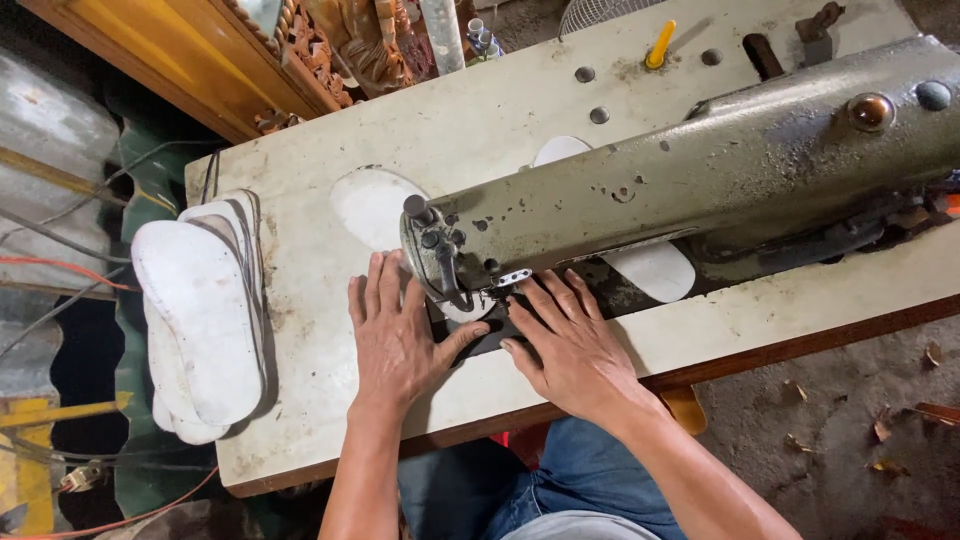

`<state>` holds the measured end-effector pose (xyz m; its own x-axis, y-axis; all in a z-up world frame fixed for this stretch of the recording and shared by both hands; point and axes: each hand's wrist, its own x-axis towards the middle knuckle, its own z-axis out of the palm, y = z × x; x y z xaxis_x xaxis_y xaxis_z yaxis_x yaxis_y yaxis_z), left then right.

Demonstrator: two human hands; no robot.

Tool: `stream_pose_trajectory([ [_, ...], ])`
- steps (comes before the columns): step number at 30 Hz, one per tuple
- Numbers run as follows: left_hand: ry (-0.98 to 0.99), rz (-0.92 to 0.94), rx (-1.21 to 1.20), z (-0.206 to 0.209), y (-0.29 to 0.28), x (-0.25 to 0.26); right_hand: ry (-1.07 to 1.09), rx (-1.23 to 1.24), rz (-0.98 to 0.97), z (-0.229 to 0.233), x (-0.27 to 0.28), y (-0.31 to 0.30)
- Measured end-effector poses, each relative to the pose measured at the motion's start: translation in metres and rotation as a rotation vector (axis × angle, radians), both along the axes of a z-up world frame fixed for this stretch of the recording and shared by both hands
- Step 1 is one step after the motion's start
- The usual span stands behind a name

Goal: Using an industrial sewing machine to stitch the edges of shoe soles.

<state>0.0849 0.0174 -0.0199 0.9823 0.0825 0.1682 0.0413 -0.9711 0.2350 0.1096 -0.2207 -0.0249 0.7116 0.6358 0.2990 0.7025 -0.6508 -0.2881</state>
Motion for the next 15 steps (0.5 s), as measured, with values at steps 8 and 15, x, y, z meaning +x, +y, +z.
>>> stream_pose_trajectory([
  [8, -0.047, -0.011, -0.023, 0.001, -0.004, -0.019, 0.027, 0.017, -0.002, -0.002, 0.003, -0.001],
  [15, -0.149, -0.026, 0.171, -0.004, -0.021, -0.062, -0.015, 0.007, -0.041, 0.008, 0.003, 0.001],
])
